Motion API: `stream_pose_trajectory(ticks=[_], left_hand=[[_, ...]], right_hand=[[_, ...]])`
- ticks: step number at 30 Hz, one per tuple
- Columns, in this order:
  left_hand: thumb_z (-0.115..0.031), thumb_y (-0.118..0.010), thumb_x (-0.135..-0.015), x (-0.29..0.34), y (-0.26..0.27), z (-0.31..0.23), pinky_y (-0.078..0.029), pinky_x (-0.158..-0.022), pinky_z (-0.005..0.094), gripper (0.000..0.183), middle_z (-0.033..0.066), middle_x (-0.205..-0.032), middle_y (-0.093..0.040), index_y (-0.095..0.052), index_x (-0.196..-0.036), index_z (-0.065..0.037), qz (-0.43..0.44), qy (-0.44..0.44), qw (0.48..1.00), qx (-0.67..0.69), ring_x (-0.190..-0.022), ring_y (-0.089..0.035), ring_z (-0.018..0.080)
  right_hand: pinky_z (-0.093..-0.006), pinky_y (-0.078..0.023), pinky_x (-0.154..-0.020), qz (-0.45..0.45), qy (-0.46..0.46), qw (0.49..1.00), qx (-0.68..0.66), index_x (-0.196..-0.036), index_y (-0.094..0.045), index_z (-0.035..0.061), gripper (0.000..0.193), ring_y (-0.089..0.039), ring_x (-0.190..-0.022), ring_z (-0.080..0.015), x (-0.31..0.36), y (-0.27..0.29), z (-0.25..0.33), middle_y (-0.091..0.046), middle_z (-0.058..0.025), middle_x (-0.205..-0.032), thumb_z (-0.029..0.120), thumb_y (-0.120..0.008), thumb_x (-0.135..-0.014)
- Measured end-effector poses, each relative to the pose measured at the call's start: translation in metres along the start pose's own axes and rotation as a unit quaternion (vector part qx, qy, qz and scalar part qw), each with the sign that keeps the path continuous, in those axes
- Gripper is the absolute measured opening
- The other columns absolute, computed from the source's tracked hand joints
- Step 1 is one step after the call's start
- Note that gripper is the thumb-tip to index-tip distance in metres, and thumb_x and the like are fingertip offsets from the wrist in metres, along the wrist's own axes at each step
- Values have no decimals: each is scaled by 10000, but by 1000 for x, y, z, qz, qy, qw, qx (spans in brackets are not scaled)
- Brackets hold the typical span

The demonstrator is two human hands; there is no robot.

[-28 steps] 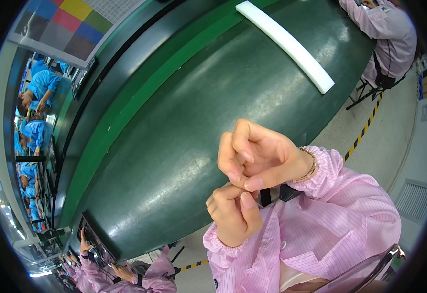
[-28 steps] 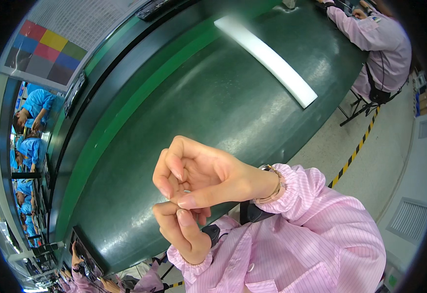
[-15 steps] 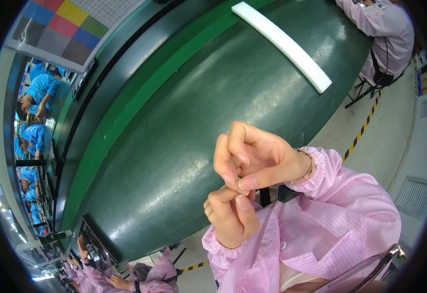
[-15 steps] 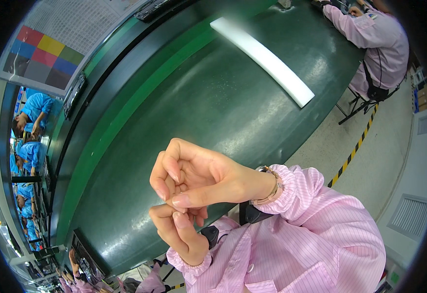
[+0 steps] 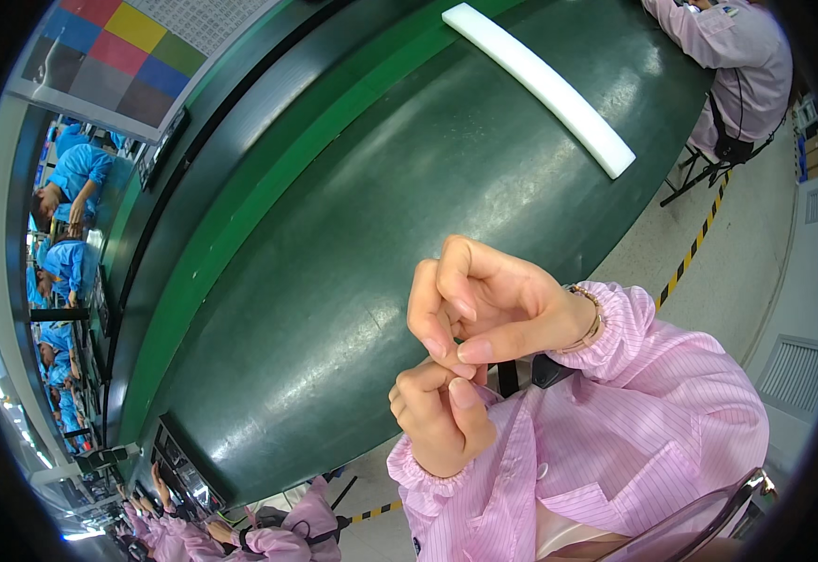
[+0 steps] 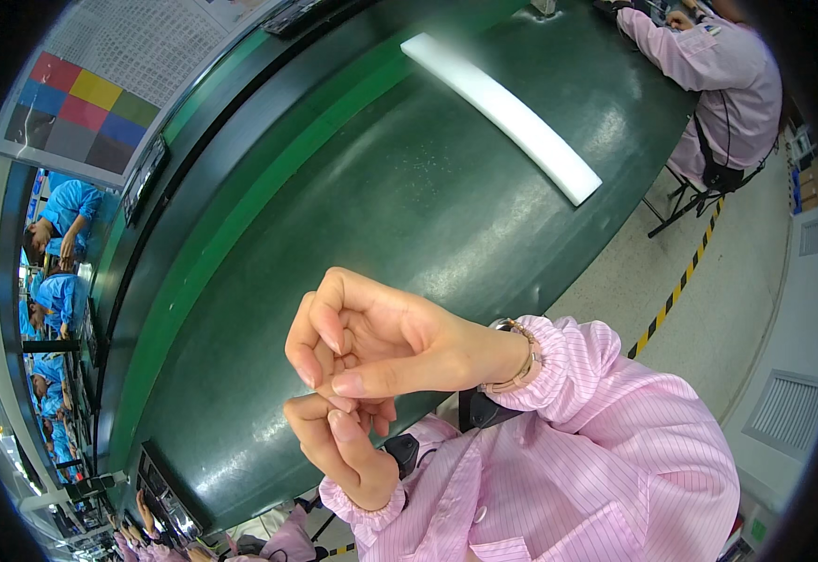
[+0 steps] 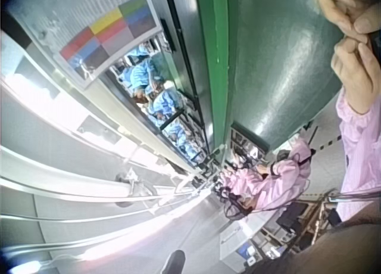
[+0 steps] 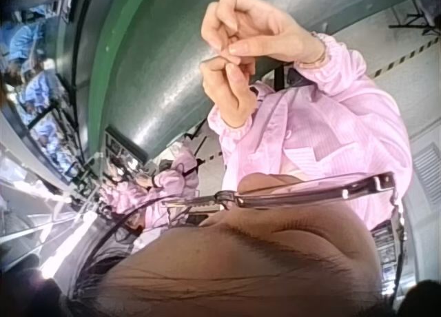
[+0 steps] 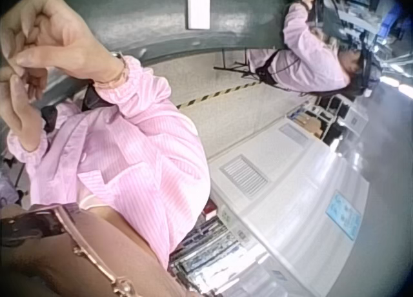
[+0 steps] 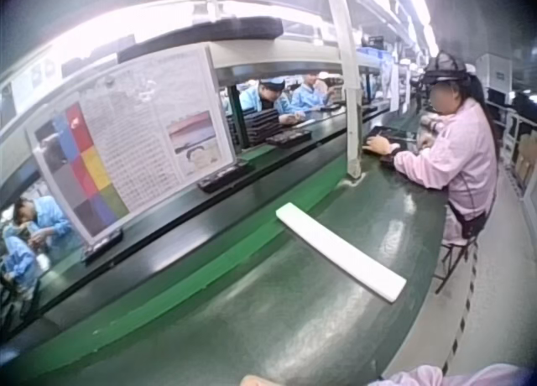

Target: The worker is using a tablet and an instruction sheet to inspect small plastic components on a factory assembly line.

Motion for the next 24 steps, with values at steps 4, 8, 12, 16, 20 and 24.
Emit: stream_pose_trajectory(ticks=[4, 8, 12, 16, 20, 24], left_hand=[[-157, -484, -882, -3, 1, -1, -417, -533, 285, 140, 82, -666, -606, -492, -866, -18, -7, -9, 1000, 19, -496, -542, 180], [-128, -504, -871, -9, 5, -5, -385, -446, 268, 124, 71, -618, -579, -467, -874, -10, -15, -51, 999, 10, -436, -500, 161], [-66, -553, -830, -16, 11, -13, -327, -366, 236, 139, 60, -603, -552, -442, -889, -10, -2, -133, 990, -49, -399, -441, 133], [-33, -594, -770, -17, 13, -21, -335, -367, 236, 196, 61, -598, -544, -444, -895, -21, 9, -184, 976, -121, -402, -440, 134], [-19, -610, -735, -18, 14, -22, -348, -374, 245, 230, 59, -603, -541, -449, -899, -25, 21, -166, 976, -136, -406, -451, 150], [2, -614, -717, -16, 16, -24, -364, -384, 259, 247, 59, -633, -542, -466, -913, -23, 19, -175, 960, -217, -419, -464, 173]], right_hand=[[-247, -461, -650, 10, 15, 1000, -6, -911, -344, 80, 269, -510, -746, -132, -1, -2, 0, -475, -137, -943, -93, -524, -810], [-272, -466, -689, 26, 49, 998, 36, -924, -337, 81, 297, -525, -770, -147, -1, -4, 2, -471, -149, -962, -106, -530, -797], [-293, -466, -700, 44, 104, 981, 157, -935, -331, 86, 295, -534, -768, -163, 1, -9, 7, -476, -156, -967, -90, -529, -805], [-298, -466, -701, 51, 128, 961, 241, -928, -337, 81, 276, -546, -780, -175, 2, -14, 11, -486, -159, -964, -74, -533, -811], [-296, -466, -669, 34, 145, 940, 306, -861, -382, 58, 213, -563, -774, -195, 3, -17, 14, -508, -154, -968, -73, -538, -796], [-333, -429, -750, 64, 160, 912, 373, -909, -430, 36, 187, -489, -863, -265, 4, -26, 17, -493, -148, -987, -86, -448, -767]])
Point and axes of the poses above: each hand's wrist, its own x-axis away from the middle knuckle, its own y-axis out of the back of the hand, z = x × y, the point moved 4 cm from there along -x, towards the middle knuckle
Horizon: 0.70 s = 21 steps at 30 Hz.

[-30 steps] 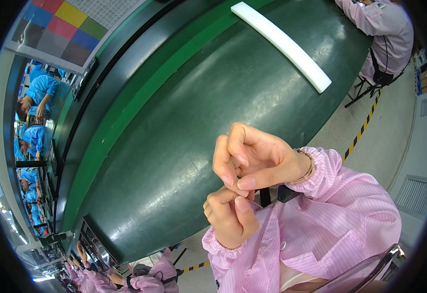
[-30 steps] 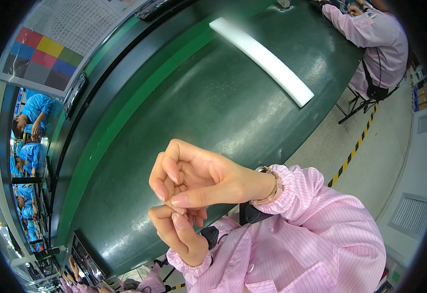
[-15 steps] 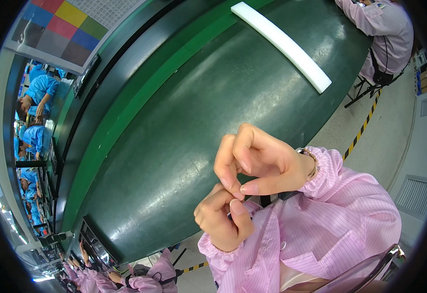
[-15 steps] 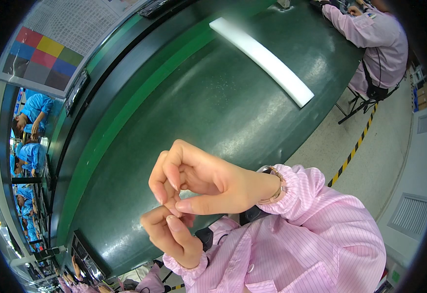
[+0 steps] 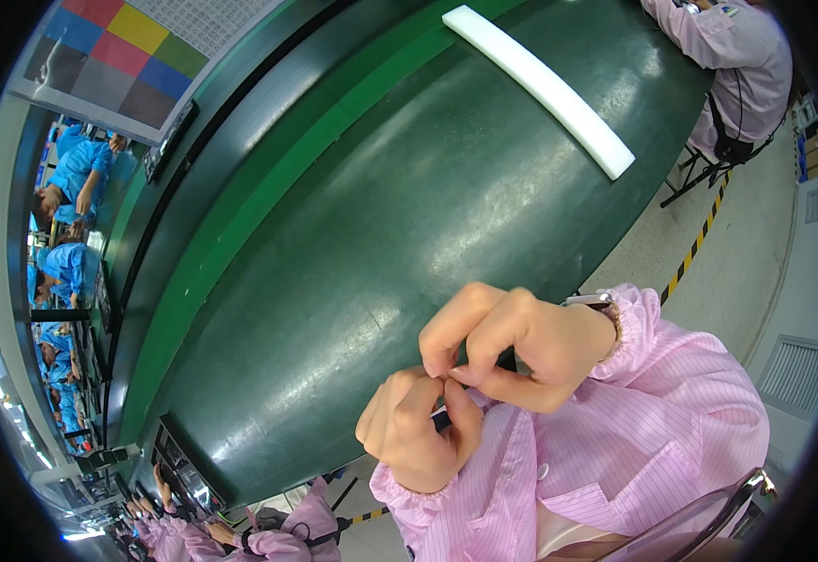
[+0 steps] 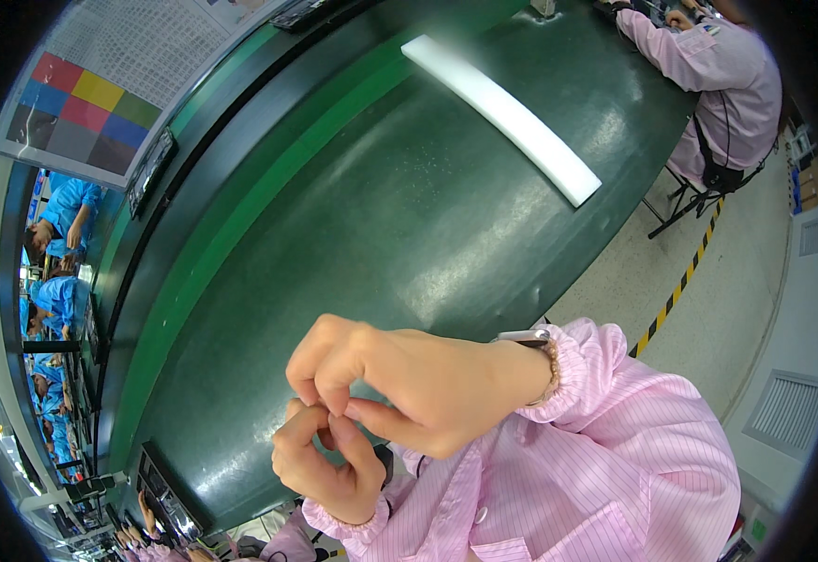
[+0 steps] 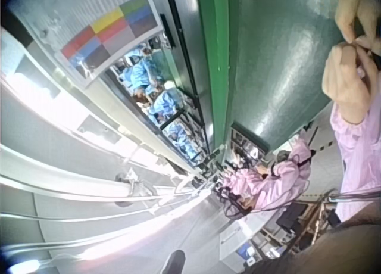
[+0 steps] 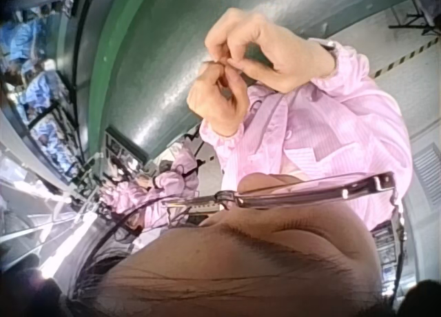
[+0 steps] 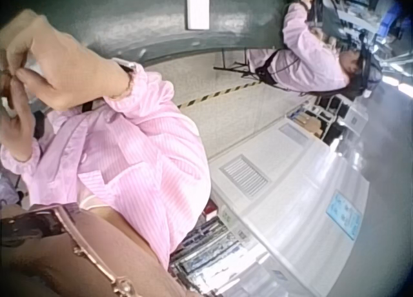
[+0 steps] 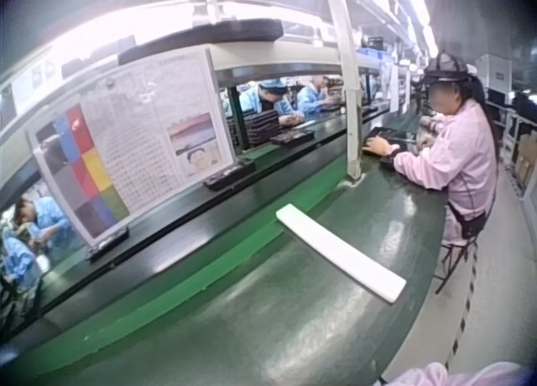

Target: The worker is using a tablet and an instruction sheet to inspect small plastic components on a factory assembly line.

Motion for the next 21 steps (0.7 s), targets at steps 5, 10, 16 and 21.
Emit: stream_pose_trajectory(ticks=[5, 10, 16, 21], left_hand=[[-10, -600, -744, -6, 0, -1, -362, -387, 287, 205, 62, -651, -530, -499, -922, -13, 25, -28, 996, -85, -432, -459, 189], [-98, -521, -866, -15, -7, -2, -352, -407, 261, 147, 46, -619, -503, -552, -952, 17, 50, -64, 983, -164, -434, -446, 166], [-181, -471, -941, -9, -13, 6, -439, -500, 321, 197, 44, -696, -581, -530, -1036, -19, 71, -18, 970, -232, -565, -535, 163], [-187, -469, -942, -11, -29, 12, -435, -497, 317, 204, 39, -692, -577, -529, -1042, -20, 36, -61, 973, -219, -563, -531, 159]], right_hand=[[-352, -390, -450, 42, -31, 993, 108, -608, -416, -8, 172, -502, -531, -321, -5, -2, 0, -525, -179, -773, -136, -515, -667], [-379, -444, -591, 15, 15, 979, 205, -662, -485, -30, 54, -543, -684, -337, 0, -2, 1, -553, -165, -812, -53, -527, -687], [-336, -446, -721, 10, 97, 936, 338, -924, -432, -9, 106, -520, -731, -300, 5, -5, -4, -519, -189, -970, 79, -375, -909], [-374, -428, -792, 71, 5, 943, 326, -1019, -379, 12, 114, -515, -905, -308, 0, -4, 1, -448, -201, -1149, 83, -338, -940]])
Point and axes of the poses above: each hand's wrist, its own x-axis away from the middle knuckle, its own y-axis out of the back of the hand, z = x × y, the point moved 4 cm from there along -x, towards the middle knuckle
